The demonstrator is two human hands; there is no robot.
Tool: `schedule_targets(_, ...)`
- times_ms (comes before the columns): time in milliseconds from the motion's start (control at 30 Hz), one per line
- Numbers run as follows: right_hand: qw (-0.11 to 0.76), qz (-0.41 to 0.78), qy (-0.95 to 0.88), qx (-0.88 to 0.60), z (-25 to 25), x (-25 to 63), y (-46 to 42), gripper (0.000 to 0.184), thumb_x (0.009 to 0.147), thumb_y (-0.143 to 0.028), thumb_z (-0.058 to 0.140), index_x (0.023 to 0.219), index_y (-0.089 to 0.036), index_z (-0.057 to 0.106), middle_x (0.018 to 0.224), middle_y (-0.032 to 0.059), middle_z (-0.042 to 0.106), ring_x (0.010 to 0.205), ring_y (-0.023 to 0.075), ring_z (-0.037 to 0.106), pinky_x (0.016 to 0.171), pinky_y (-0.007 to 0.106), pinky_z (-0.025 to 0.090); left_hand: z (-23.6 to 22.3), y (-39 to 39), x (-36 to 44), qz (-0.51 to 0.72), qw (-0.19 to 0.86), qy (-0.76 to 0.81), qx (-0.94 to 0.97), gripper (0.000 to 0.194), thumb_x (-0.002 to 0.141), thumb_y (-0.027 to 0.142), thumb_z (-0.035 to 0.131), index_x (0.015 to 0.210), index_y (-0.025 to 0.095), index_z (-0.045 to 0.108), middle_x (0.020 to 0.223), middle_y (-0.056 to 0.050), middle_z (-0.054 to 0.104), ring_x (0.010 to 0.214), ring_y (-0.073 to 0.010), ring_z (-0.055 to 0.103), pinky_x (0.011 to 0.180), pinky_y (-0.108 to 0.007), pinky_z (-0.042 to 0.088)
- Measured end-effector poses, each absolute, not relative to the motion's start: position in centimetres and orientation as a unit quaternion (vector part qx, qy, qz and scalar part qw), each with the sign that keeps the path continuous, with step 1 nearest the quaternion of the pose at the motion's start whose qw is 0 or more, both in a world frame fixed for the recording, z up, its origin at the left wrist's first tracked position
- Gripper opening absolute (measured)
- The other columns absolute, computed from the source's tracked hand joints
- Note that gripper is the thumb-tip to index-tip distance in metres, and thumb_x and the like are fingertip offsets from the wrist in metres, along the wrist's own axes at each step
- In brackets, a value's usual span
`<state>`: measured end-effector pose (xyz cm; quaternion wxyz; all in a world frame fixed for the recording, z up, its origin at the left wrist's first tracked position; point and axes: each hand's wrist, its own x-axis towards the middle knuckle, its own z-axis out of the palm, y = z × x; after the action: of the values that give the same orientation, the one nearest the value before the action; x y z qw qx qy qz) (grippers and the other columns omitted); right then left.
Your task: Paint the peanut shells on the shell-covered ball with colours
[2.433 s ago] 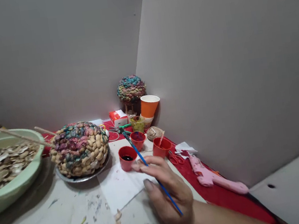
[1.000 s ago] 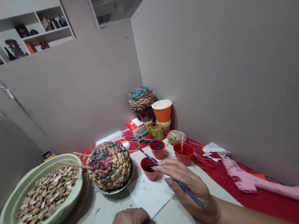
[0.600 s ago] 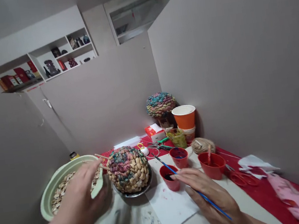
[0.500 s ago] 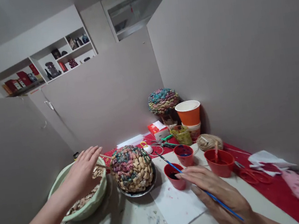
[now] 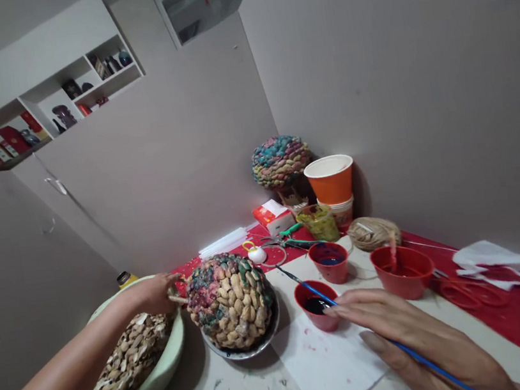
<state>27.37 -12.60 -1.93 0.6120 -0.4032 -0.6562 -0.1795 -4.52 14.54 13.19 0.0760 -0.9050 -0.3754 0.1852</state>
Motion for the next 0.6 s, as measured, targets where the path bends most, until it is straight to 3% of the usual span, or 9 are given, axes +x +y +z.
schedule_targets(233,0.601,-0.180,-0.662,-0.410,-1.0,27.2,-13.0,0.025,0.104,-0.023,0.060,0.124,-0.025,0.075,0.103,0.0051,0.085,0.098,0.0213,0.081,0.092,0.030,0.068,12.7,14.1,-3.6,0.175,0.055,-0.361,-0.914,0.085,0.074,0.012,0.070,0.156,0.013,0.049,0.162,-0.019,0.052,0.149,-0.0305,0.052,0.125,-0.040,0.039)
schedule_targets(400,0.592,-0.189,-0.662,-0.419,-0.6,27.1,-13.1,0.023,0.104,-0.020,0.060,0.121,-0.024,0.074,0.102,0.0049,0.085,0.099,0.0198,0.081,0.096,0.027,0.066,12.8,14.2,-3.1,0.197,0.023,-0.338,-0.920,0.070,0.071,0.009,0.068,0.140,0.024,0.066,0.142,-0.009,0.072,0.127,-0.0267,0.070,0.110,-0.034,0.053)
schedule_targets(600,0.569,-0.198,-0.657,-0.453,-0.3,26.8,-13.4,0.021,0.107,-0.021,0.054,0.119,-0.023,0.071,0.103,0.0052,0.084,0.103,0.0175,0.080,0.099,0.025,0.064,12.7,14.7,-2.7,0.189,0.027,-0.340,-0.921,0.046,0.069,0.017,0.069,0.114,0.018,0.076,0.132,-0.015,0.075,0.123,-0.0325,0.069,0.109,-0.040,0.053)
